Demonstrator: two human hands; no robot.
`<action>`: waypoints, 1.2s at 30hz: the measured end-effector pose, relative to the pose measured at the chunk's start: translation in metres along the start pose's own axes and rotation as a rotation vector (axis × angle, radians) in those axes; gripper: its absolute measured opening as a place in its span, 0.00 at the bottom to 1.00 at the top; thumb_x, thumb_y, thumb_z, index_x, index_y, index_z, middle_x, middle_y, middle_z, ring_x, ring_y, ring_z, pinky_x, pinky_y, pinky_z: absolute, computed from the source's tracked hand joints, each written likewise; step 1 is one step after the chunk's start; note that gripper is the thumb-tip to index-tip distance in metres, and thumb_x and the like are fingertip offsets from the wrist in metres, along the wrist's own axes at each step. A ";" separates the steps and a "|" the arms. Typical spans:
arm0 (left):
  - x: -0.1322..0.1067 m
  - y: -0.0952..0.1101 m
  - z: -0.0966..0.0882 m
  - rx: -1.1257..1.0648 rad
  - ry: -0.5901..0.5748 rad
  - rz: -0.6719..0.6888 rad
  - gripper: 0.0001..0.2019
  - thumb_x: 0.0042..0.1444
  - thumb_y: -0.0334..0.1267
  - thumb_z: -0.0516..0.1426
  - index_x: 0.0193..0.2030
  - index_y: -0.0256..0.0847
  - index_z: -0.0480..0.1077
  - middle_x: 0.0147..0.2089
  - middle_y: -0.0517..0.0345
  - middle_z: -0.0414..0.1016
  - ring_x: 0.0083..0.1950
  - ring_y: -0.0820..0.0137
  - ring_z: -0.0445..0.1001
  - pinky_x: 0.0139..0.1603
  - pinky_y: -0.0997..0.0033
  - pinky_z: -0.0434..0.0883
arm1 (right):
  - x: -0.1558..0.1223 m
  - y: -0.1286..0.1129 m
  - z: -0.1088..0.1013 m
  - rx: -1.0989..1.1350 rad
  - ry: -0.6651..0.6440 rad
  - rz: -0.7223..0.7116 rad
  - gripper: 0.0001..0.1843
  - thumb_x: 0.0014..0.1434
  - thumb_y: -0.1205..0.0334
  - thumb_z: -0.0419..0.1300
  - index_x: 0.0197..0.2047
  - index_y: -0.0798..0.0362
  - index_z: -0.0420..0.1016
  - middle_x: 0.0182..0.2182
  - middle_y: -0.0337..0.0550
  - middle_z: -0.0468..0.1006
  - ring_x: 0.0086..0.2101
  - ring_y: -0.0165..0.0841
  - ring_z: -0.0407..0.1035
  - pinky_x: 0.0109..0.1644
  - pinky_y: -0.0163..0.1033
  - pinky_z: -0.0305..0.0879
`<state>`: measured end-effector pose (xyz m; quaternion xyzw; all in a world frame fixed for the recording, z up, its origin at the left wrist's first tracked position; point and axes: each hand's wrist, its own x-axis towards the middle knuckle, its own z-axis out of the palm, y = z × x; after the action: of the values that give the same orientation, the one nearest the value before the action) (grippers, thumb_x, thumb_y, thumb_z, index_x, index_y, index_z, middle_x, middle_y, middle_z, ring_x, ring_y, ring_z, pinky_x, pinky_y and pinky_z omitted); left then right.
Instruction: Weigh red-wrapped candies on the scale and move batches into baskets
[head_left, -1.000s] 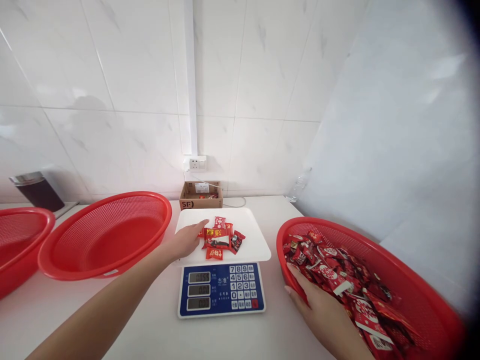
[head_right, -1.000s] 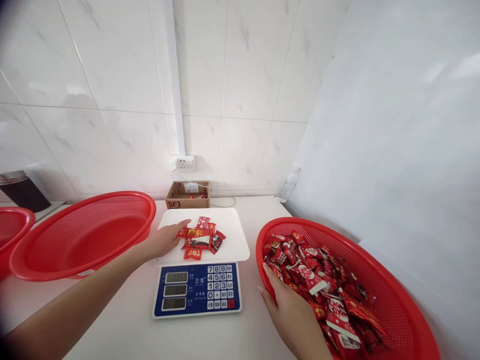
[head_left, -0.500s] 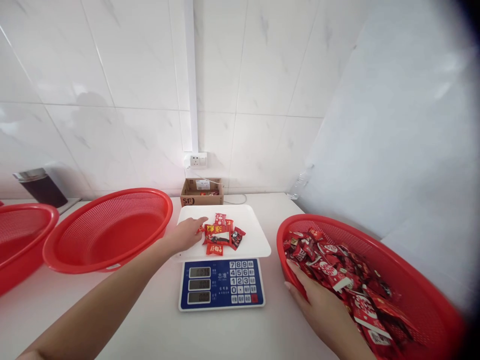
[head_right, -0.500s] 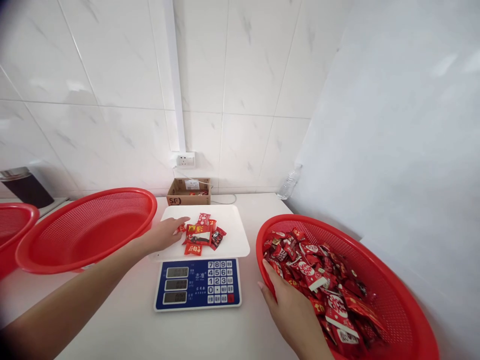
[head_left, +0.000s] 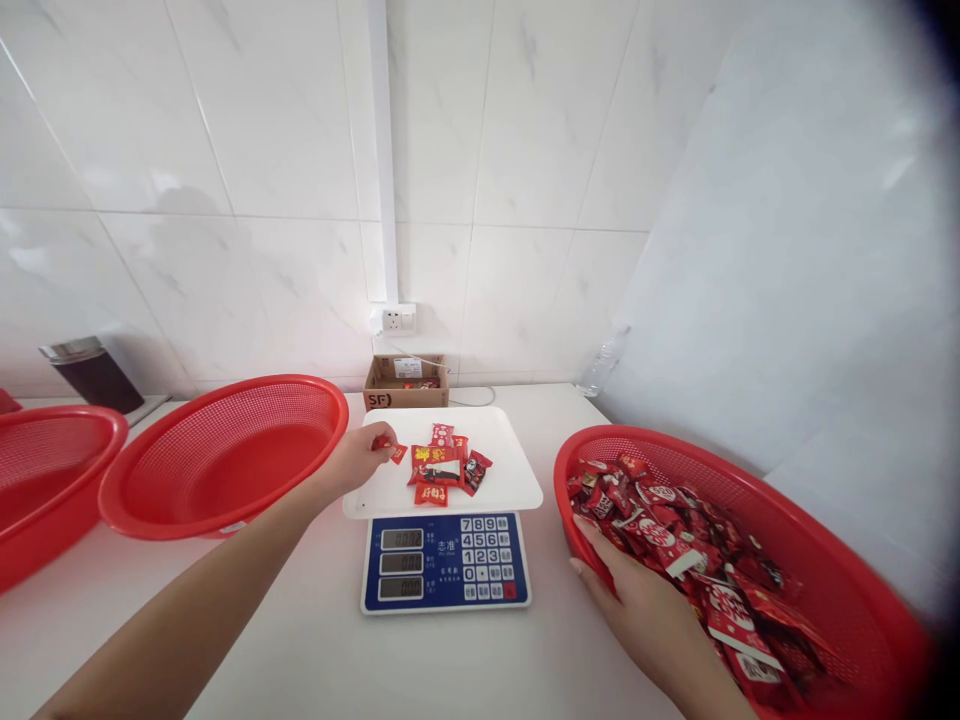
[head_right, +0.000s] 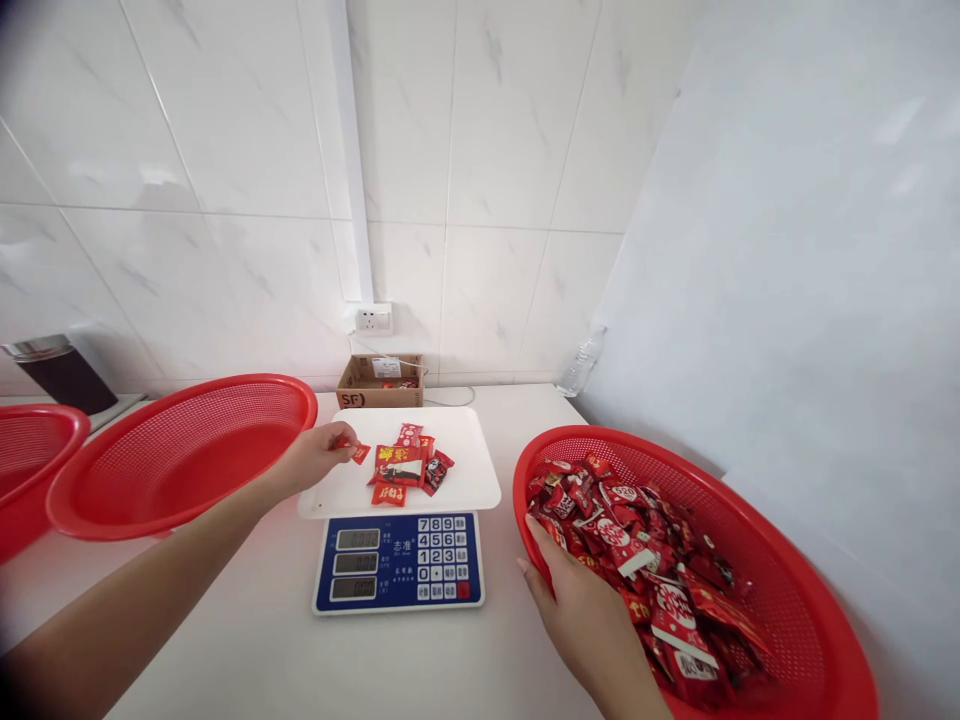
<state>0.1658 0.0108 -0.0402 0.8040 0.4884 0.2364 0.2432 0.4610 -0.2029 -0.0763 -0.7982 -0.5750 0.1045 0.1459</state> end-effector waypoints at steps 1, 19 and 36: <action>-0.002 0.001 -0.001 -0.048 0.003 0.002 0.08 0.53 0.42 0.51 0.34 0.41 0.67 0.30 0.57 0.75 0.34 0.66 0.75 0.35 0.68 0.71 | 0.000 0.000 0.000 0.000 0.001 -0.003 0.29 0.62 0.52 0.43 0.63 0.51 0.61 0.56 0.48 0.71 0.51 0.43 0.70 0.50 0.46 0.67; -0.034 -0.037 -0.062 0.350 0.298 -0.080 0.13 0.55 0.39 0.48 0.41 0.39 0.71 0.54 0.44 0.71 0.60 0.49 0.61 0.59 0.46 0.59 | 0.001 0.000 -0.001 -0.002 -0.045 0.040 0.31 0.61 0.49 0.42 0.64 0.50 0.60 0.56 0.47 0.71 0.52 0.43 0.69 0.51 0.47 0.65; 0.006 0.039 0.033 0.279 -0.127 0.118 0.22 0.45 0.47 0.62 0.46 0.41 0.65 0.46 0.47 0.71 0.48 0.54 0.71 0.42 0.61 0.69 | -0.003 -0.001 -0.004 -0.011 -0.046 -0.001 0.31 0.62 0.51 0.41 0.64 0.54 0.59 0.57 0.49 0.69 0.54 0.42 0.67 0.54 0.46 0.64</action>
<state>0.2144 -0.0047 -0.0404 0.8707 0.4519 0.1289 0.1452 0.4603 -0.2054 -0.0721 -0.7962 -0.5791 0.1196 0.1284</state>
